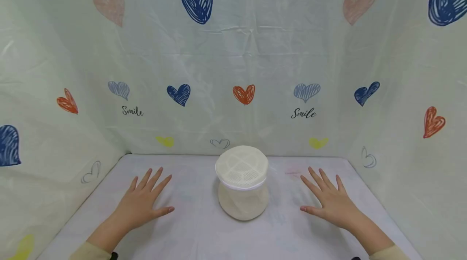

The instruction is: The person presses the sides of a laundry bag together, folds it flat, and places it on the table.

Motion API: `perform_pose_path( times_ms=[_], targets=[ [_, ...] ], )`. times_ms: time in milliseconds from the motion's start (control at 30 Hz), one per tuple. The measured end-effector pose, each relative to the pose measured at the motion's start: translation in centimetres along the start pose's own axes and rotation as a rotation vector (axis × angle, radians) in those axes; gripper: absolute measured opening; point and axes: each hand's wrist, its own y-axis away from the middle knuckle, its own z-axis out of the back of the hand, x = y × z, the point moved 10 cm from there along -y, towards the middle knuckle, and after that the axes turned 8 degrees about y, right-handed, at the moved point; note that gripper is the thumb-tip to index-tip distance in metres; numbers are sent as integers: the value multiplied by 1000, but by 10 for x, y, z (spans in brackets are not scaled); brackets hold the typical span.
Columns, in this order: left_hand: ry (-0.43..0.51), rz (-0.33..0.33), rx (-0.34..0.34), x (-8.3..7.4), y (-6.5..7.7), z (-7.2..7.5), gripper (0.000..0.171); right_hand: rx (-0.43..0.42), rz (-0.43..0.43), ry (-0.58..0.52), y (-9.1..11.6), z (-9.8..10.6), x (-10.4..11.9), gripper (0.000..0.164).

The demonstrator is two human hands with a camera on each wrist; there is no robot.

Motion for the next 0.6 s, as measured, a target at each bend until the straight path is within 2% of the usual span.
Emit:
perform_pose_path(
  times_ms=[300, 600],
  targets=[
    [-25, -8, 21, -8, -13, 4, 89, -5, -15, -29, -6, 4, -2, 86],
    [26, 17, 29, -16, -25, 12, 89, -7, -28, -99, -21, 8, 4, 86]
  ],
)
